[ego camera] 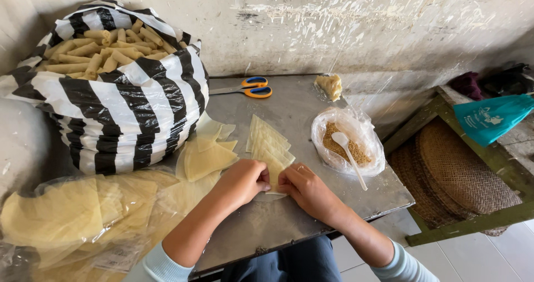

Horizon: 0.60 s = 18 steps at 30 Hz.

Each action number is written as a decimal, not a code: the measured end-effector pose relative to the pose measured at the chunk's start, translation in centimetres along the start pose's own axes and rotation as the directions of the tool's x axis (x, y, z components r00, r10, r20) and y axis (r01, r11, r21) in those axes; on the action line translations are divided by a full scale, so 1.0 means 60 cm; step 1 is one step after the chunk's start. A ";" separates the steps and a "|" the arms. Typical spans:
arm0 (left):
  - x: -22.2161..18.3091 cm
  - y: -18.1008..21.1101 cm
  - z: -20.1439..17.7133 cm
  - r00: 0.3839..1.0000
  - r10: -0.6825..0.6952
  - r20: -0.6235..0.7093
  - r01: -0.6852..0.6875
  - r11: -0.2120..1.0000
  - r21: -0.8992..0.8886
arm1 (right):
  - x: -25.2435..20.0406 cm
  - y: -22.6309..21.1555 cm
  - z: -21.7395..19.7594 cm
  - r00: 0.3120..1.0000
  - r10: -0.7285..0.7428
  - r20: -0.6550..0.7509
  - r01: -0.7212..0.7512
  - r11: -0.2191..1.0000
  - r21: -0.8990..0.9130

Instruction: The person places a filling onto a wrapper, folds the edges over, and rolls it into a cylinder, repeating this for several wrappers.

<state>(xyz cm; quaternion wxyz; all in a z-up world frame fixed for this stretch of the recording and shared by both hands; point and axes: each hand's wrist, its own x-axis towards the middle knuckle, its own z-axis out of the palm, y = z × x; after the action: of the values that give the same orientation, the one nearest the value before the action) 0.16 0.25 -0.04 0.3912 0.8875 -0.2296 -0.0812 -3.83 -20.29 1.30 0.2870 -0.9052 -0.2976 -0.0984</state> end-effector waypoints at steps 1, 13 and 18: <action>-0.002 0.001 -0.001 1.000 0.021 -0.001 -0.021 0.999 0.024 | -0.006 -0.001 0.002 0.998 -0.047 -0.038 0.045 0.998 -0.034; -0.011 0.012 0.013 0.994 0.013 -0.109 0.007 0.984 0.178 | -0.013 0.013 0.013 0.994 -0.006 -0.109 0.004 1.000 -0.022; -0.009 0.023 -0.006 0.972 -0.234 -0.024 0.235 0.972 0.000 | 0.005 0.035 0.003 0.979 0.200 0.034 -0.202 0.977 0.061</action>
<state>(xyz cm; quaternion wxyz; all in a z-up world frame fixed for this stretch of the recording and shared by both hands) -0.66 -0.09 1.21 0.3801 0.9099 -0.1188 -0.1161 -2.33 -21.45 0.31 0.3200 -0.9223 -0.2114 -0.0467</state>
